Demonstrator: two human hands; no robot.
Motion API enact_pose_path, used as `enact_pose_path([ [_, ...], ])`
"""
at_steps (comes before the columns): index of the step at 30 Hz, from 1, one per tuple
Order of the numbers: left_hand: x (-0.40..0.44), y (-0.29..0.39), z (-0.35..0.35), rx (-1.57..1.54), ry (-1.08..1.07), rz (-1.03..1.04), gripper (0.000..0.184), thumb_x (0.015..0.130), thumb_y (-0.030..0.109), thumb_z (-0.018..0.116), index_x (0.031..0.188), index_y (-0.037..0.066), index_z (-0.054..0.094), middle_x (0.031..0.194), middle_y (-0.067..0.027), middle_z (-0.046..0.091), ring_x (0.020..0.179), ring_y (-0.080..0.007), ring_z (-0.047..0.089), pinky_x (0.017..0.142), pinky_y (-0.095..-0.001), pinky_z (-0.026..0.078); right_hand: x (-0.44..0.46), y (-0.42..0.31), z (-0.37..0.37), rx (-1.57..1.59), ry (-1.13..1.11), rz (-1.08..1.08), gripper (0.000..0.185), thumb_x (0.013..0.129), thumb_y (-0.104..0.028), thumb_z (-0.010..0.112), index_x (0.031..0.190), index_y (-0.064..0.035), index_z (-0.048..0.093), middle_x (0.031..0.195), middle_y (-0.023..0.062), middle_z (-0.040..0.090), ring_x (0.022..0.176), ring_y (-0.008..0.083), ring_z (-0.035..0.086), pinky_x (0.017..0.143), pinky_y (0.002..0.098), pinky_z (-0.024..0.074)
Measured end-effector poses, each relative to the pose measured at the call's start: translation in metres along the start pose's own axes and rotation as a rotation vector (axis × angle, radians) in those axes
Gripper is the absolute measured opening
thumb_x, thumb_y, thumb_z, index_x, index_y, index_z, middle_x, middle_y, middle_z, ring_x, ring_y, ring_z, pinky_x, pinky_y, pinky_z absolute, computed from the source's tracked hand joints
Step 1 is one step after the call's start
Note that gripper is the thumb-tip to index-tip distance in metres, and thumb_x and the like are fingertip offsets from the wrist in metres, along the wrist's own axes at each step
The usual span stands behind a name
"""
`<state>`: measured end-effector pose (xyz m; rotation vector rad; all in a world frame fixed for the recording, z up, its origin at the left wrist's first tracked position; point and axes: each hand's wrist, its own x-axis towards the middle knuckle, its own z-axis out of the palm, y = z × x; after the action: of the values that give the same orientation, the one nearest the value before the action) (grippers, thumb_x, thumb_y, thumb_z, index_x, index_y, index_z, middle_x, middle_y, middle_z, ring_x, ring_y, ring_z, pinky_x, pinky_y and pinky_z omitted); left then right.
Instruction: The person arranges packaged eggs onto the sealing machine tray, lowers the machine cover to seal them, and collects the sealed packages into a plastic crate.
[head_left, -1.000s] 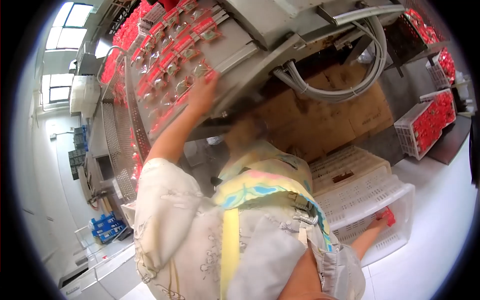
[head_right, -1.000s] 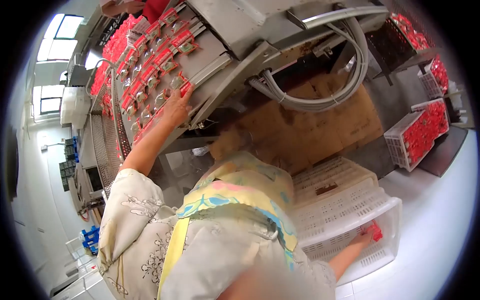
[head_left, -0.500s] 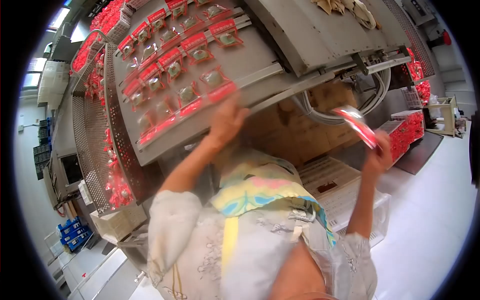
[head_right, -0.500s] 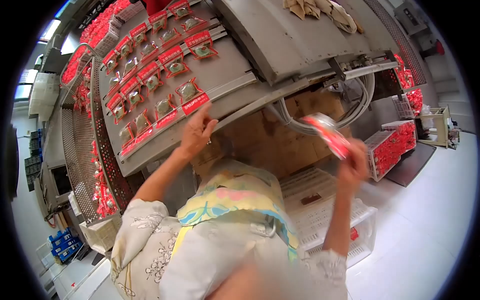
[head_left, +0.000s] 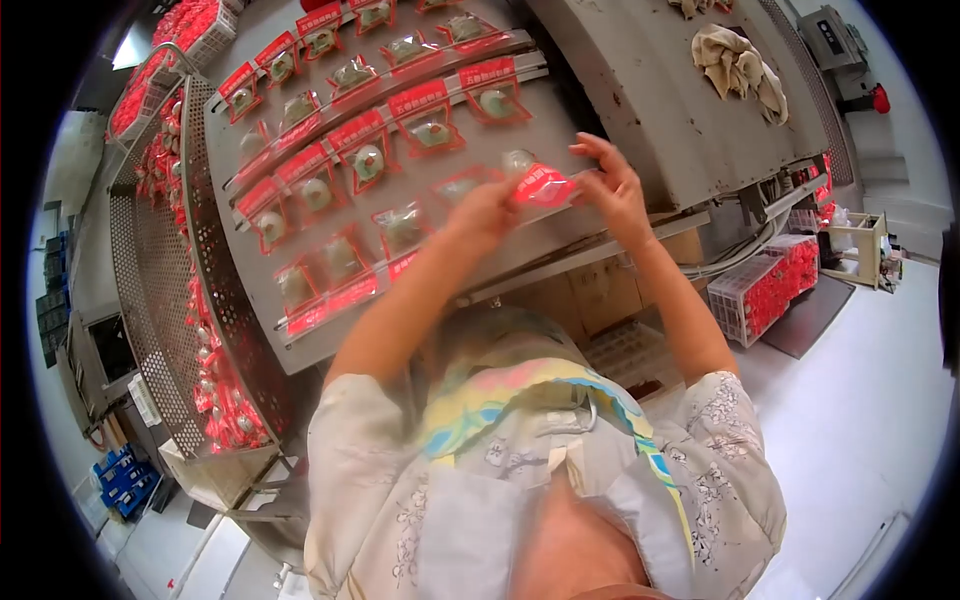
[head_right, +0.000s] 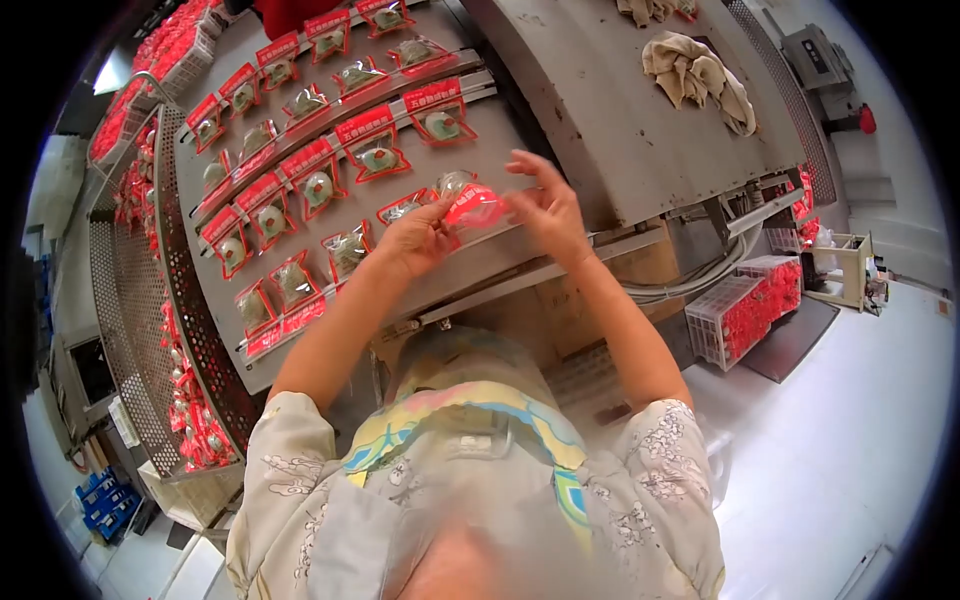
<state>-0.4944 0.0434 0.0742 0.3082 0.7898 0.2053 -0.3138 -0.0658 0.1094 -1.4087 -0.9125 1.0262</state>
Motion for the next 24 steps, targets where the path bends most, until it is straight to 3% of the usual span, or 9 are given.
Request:
enact_pose_path([
  [2, 0.001, 0.007, 0.005, -0.054, 0.074, -0.003, 0.019, 0.085, 0.023, 0.069, 0.092, 0.009, 0.060, 0.073, 0.0025, 0.059, 0.059, -0.0047, 0.055, 0.043, -0.0129, 0.042, 0.019, 0.002, -0.009, 0.095, 0.169, 0.352, 0.039, 0.092, -0.035, 0.058, 0.112, -0.0017, 0.057, 0.104, 0.0061, 0.057, 0.062, 0.0080, 0.055, 0.053, 0.0209, 0.0460],
  [5, -0.012, 0.024, 0.031, -0.070, 0.113, 0.000, 0.017, 0.086, 0.023, 0.069, 0.094, 0.010, 0.060, 0.076, 0.0026, 0.060, 0.060, -0.0052, 0.056, 0.044, -0.0133, 0.042, 0.044, 0.007, -0.014, -0.001, -0.108, 0.853, 0.040, 0.092, -0.042, 0.056, 0.095, -0.0024, 0.060, 0.084, 0.0035, 0.059, 0.053, 0.0069, 0.050, 0.049, 0.0191, 0.0424],
  [8, -0.004, 0.029, 0.027, -0.015, 0.094, 0.002, 0.017, 0.089, 0.023, 0.064, 0.097, 0.009, 0.059, 0.083, 0.0010, 0.061, 0.069, -0.0079, 0.058, 0.051, -0.0185, 0.044, 0.054, -0.009, -0.006, 0.126, -0.241, 1.021, 0.034, 0.091, -0.037, 0.060, 0.087, -0.0035, 0.060, 0.068, 0.0006, 0.055, 0.053, 0.0065, 0.049, 0.049, 0.0187, 0.0414],
  [10, 0.007, 0.029, 0.015, 0.071, 0.084, 0.037, 0.020, 0.093, 0.025, 0.058, 0.100, 0.006, 0.059, 0.094, -0.0034, 0.062, 0.081, -0.0133, 0.059, 0.064, -0.0278, 0.047, 0.056, 0.012, -0.014, 0.299, -0.327, 0.957, 0.030, 0.090, -0.035, 0.063, 0.088, -0.0051, 0.060, 0.068, -0.0004, 0.056, 0.053, 0.0055, 0.050, 0.046, 0.0178, 0.0410],
  [13, 0.013, 0.039, 0.005, 0.109, -0.071, -0.020, 0.019, 0.091, 0.022, 0.060, 0.100, 0.005, 0.058, 0.091, -0.0038, 0.062, 0.080, -0.0128, 0.059, 0.062, -0.0255, 0.046, 0.063, 0.027, -0.027, 0.468, -0.325, 0.850, 0.023, 0.088, -0.029, 0.066, 0.088, -0.0062, 0.060, 0.069, -0.0013, 0.058, 0.053, 0.0051, 0.050, 0.044, 0.0175, 0.0395],
  [16, 0.011, 0.047, 0.011, 0.147, -0.053, -0.048, 0.015, 0.085, 0.013, 0.069, 0.093, 0.011, 0.057, 0.079, 0.0024, 0.062, 0.068, -0.0050, 0.059, 0.052, -0.0139, 0.045, 0.067, 0.021, -0.030, 0.461, -0.287, 0.772, 0.017, 0.087, -0.022, 0.067, 0.085, -0.0065, 0.061, 0.067, -0.0023, 0.057, 0.054, 0.0049, 0.049, 0.046, 0.0181, 0.0367],
  [18, 0.017, 0.051, 0.005, 0.453, -0.018, 0.017, 0.020, 0.081, 0.012, 0.072, 0.092, 0.009, 0.056, 0.078, 0.0010, 0.062, 0.069, -0.0069, 0.059, 0.055, -0.0171, 0.046, 0.073, 0.020, -0.036, 0.392, -0.311, 0.718, 0.016, 0.087, -0.021, 0.067, 0.084, -0.0062, 0.061, 0.067, -0.0028, 0.056, 0.054, 0.0045, 0.048, 0.047, 0.0179, 0.0350],
  [22, 0.024, 0.046, 0.004, 1.209, 0.179, 0.412, 0.032, 0.072, 0.013, 0.077, 0.091, 0.003, 0.054, 0.075, -0.0033, 0.061, 0.068, -0.0126, 0.059, 0.061, -0.0259, 0.048, 0.082, 0.025, -0.028, -0.497, -0.174, 0.389, 0.026, 0.075, -0.023, 0.075, 0.076, 0.0014, 0.065, 0.068, 0.0034, 0.062, 0.061, 0.0101, 0.055, 0.056, 0.0267, 0.0447],
  [24, 0.029, 0.038, 0.004, 1.484, 0.279, 0.498, 0.037, 0.070, 0.019, 0.076, 0.092, 0.001, 0.053, 0.077, -0.0119, 0.064, 0.072, -0.0266, 0.063, 0.066, -0.0381, 0.050, 0.087, 0.031, -0.025, -0.717, -0.162, 0.398, 0.029, 0.070, -0.027, 0.075, 0.079, -0.0012, 0.067, 0.072, 0.0104, 0.065, 0.068, 0.0201, 0.062, 0.066, 0.0335, 0.0480],
])
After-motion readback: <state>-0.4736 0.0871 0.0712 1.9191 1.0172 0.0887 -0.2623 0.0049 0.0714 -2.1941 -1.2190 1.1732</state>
